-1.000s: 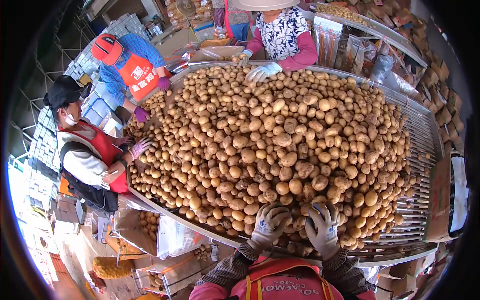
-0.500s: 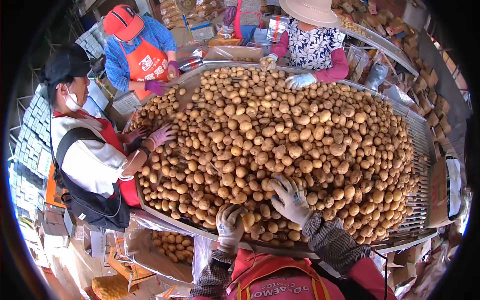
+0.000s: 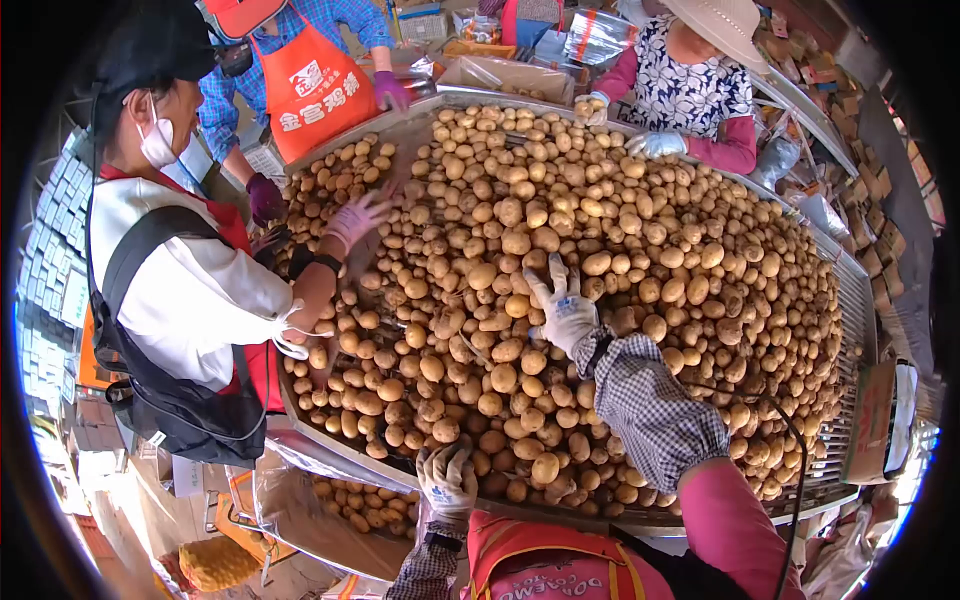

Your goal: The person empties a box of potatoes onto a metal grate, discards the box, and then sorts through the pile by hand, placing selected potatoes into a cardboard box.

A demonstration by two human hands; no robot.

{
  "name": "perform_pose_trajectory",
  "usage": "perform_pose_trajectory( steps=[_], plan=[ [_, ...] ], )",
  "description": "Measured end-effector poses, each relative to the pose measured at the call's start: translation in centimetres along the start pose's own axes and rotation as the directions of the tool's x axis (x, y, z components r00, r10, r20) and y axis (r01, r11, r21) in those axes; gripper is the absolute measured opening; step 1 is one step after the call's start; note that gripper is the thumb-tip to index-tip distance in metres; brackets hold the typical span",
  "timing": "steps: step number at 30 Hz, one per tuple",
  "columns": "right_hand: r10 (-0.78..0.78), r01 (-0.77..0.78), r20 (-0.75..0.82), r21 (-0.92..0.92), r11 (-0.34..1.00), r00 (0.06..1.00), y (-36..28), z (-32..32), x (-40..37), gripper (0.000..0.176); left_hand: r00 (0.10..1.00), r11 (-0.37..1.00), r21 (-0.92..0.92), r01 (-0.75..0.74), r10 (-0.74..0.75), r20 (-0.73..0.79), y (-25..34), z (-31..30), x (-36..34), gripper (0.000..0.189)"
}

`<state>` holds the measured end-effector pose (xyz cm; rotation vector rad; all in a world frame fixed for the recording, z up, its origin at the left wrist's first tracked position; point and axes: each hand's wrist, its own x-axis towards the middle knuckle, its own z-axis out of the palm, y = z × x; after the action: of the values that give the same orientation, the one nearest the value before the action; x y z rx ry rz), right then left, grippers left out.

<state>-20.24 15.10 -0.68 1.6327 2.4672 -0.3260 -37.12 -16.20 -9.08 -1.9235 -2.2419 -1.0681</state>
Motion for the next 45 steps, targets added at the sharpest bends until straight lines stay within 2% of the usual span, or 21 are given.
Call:
perform_pose_trajectory(
  steps=[4,5,7,9,11,17,19,20,23,26,29,32,34,35,36,37,38,39,40,42,45],
  plan=[
    [0.074,-0.106,0.157,0.209,0.972,0.985,-1.5,-1.4,6.8,0.089,1.0,1.0,-0.003,0.002,-0.002,0.022,-0.1,0.0,0.0,0.03],
    [0.077,-0.079,0.026,0.044,0.996,0.997,-2.6,-0.6,8.3,0.085,1.0,1.0,-0.006,-0.008,0.009,0.016,-0.3,0.1,0.1,0.03],
    [0.075,-0.073,-0.068,0.025,0.997,0.995,-3.3,0.1,10.4,0.083,1.0,1.0,-0.001,0.006,-0.006,0.0,-0.4,0.5,0.3,0.03],
    [0.12,-0.114,-0.008,0.256,0.96,0.993,-4.6,0.0,12.7,0.087,1.0,1.0,0.001,0.008,-0.008,0.0,-0.2,0.2,0.3,0.03],
    [0.135,-0.146,0.062,0.255,0.956,0.989,-6.7,-0.1,14.3,0.089,0.999,0.999,-0.025,0.027,-0.026,0.039,0.1,-0.4,0.9,0.03],
    [-0.089,0.104,-0.074,0.234,0.967,0.993,-7.5,0.9,14.2,0.081,0.998,0.999,-0.002,0.049,-0.049,0.033,-0.3,-0.2,0.5,0.033],
    [-0.185,0.131,0.11,0.381,0.915,0.976,-6.7,-0.2,12.1,0.081,0.999,0.998,-0.037,0.046,-0.045,0.02,-0.2,-0.4,0.4,0.033],
    [-0.21,0.165,0.068,0.406,0.899,0.975,-7.0,-0.1,10.7,0.079,0.999,0.998,-0.04,0.047,-0.046,0.012,-0.2,-0.4,0.5,0.033],
    [-0.466,0.463,-0.259,-0.073,0.883,0.846,-8.8,0.5,6.4,0.06,0.999,0.999,-0.033,0.033,-0.033,-0.017,-0.3,-0.2,0.2,0.033],
    [-0.664,0.646,-0.04,-0.198,0.737,0.746,-12.3,2.4,4.4,0.039,0.999,0.999,-0.04,0.023,-0.025,-0.038,-0.4,-0.1,0.3,0.035],
    [-0.492,0.438,0.0,-0.453,0.776,0.871,-16.8,4.4,5.4,0.022,0.998,0.997,-0.073,-0.011,0.007,-0.056,-0.7,-0.2,0.0,0.037],
    [-0.447,0.428,-0.142,-0.147,0.892,0.883,-15.6,4.1,4.0,0.027,0.999,0.995,-0.098,-0.007,0.004,-0.034,-1.1,-0.5,-0.2,0.04],
    [-0.391,0.426,-0.205,0.175,0.888,0.897,-14.3,2.6,0.3,0.041,0.963,0.882,-0.431,0.191,-0.253,-0.093,-1.3,-0.4,-0.2,0.037],
    [-0.372,0.433,-0.232,0.337,0.836,0.899,-13.7,2.6,-2.1,0.042,0.919,0.765,-0.584,0.272,-0.386,-0.077,-1.0,-0.4,-0.4,0.036],
    [-0.335,0.487,-0.376,0.457,0.745,0.864,-13.2,4.4,-4.0,0.039,0.856,0.503,-0.764,0.404,-0.501,0.124,0.3,-2.0,1.3,0.039],
    [-0.301,0.463,-0.358,0.577,0.672,0.884,-13.3,4.5,-6.6,0.039,0.794,0.352,-0.798,0.489,-0.558,0.241,0.5,-1.7,2.3,0.041],
    [-0.285,0.378,-0.249,0.655,0.655,0.926,-13.2,5.7,-8.7,0.038,0.765,0.143,-0.873,0.466,-0.561,0.317,0.5,-1.2,3.6,0.043],
    [-0.284,0.528,-0.462,0.58,0.62,0.84,-13.6,7.0,-11.1,0.038,0.74,-0.075,-0.899,0.431,-0.54,0.4,0.4,-0.5,4.7,0.045],
    [-0.265,0.456,-0.376,0.644,0.615,0.888,-14.1,7.8,-13.2,0.036,0.827,0.1,-0.93,0.353,-0.499,0.26,-0.3,1.8,4.6,0.045],
    [-0.091,0.324,-0.363,0.658,0.679,0.927,-15.3,6.4,-16.6,0.028,0.806,0.039,-0.88,0.474,-0.42,0.416,1.2,-0.1,5.4,0.047],
    [0.057,0.133,-0.244,0.693,0.709,0.968,-14.7,6.2,-17.3,0.029,0.813,0.395,-0.725,0.564,-0.417,0.406,2.2,0.7,3.8,0.043]
  ],
)
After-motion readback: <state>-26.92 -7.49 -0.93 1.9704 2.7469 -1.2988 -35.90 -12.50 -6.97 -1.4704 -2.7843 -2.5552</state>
